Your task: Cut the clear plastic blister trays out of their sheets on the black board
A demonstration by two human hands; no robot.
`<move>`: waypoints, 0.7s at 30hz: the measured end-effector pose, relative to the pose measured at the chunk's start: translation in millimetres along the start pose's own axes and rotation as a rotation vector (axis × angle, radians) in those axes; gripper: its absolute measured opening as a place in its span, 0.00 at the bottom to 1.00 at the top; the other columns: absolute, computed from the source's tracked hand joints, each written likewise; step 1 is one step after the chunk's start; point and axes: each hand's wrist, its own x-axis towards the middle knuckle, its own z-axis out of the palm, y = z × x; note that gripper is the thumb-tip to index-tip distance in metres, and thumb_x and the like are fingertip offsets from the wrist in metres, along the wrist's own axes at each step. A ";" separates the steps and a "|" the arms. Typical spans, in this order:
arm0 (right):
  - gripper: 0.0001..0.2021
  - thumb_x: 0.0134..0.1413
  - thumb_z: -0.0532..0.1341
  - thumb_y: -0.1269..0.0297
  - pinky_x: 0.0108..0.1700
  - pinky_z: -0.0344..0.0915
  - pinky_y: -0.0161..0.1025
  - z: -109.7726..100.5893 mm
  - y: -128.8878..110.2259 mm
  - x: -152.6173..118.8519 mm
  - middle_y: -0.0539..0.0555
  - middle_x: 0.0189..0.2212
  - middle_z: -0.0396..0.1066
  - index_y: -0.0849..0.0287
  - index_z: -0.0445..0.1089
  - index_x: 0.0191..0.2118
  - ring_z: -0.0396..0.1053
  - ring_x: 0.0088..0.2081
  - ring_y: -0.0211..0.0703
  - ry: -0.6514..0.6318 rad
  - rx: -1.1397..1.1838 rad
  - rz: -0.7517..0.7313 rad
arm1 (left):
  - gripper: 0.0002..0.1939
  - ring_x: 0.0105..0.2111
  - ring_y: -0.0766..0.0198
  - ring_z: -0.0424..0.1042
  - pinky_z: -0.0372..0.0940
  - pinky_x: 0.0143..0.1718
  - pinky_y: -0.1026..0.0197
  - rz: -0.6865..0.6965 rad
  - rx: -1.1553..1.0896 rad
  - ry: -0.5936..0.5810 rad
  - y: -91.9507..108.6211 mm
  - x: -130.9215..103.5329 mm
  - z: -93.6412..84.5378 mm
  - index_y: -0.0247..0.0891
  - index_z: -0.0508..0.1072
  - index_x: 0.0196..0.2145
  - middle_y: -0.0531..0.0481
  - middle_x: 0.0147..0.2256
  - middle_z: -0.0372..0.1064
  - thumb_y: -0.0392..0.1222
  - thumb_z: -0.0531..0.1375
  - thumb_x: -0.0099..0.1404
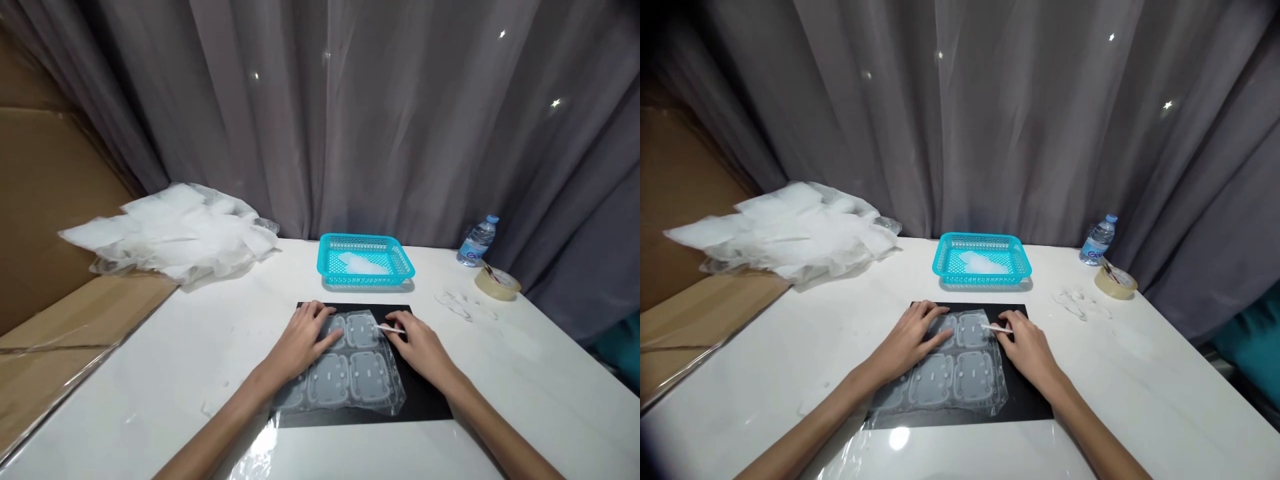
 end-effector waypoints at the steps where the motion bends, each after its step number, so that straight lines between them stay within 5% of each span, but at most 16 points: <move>1: 0.11 0.67 0.58 0.56 0.39 0.68 0.42 1.2 -2.0 -0.8 0.53 0.36 0.74 0.54 0.74 0.48 0.76 0.37 0.50 -0.010 0.010 -0.007 | 0.23 0.50 0.47 0.69 0.65 0.56 0.42 -0.007 0.006 0.002 0.2 3.4 1.9 0.42 0.74 0.57 0.43 0.47 0.69 0.59 0.57 0.74; 6: 0.07 0.65 0.59 0.64 0.44 0.69 0.42 4.4 -8.8 -1.2 0.54 0.44 0.72 0.54 0.70 0.46 0.74 0.45 0.49 -0.033 0.158 -0.094 | 0.24 0.49 0.46 0.67 0.64 0.57 0.40 0.002 -0.009 -0.020 10.6 29.8 14.2 0.42 0.76 0.53 0.44 0.44 0.66 0.62 0.59 0.72; 12: 0.07 0.62 0.57 0.69 0.43 0.68 0.42 6.6 -3.0 -1.2 0.52 0.37 0.75 0.54 0.66 0.45 0.73 0.40 0.47 -0.034 0.255 -0.097 | 0.16 0.48 0.50 0.69 0.67 0.53 0.47 0.021 -0.089 -0.051 27.1 37.8 23.3 0.40 0.71 0.45 0.45 0.46 0.68 0.56 0.59 0.74; 18: 0.04 0.65 0.59 0.62 0.43 0.65 0.44 -6.9 9.5 1.5 0.52 0.35 0.74 0.54 0.69 0.41 0.73 0.38 0.50 0.043 0.259 -0.039 | 0.17 0.53 0.49 0.68 0.64 0.58 0.45 0.074 -0.116 -0.075 23.2 21.8 10.8 0.43 0.70 0.51 0.45 0.52 0.70 0.57 0.58 0.75; 21: 0.16 0.74 0.50 0.52 0.48 0.66 0.47 -19.0 11.3 4.0 0.54 0.35 0.74 0.53 0.70 0.39 0.72 0.40 0.51 0.101 0.270 -0.045 | 0.21 0.59 0.49 0.67 0.61 0.62 0.45 0.180 -0.093 -0.161 28.7 15.5 7.1 0.46 0.70 0.55 0.45 0.58 0.70 0.60 0.59 0.73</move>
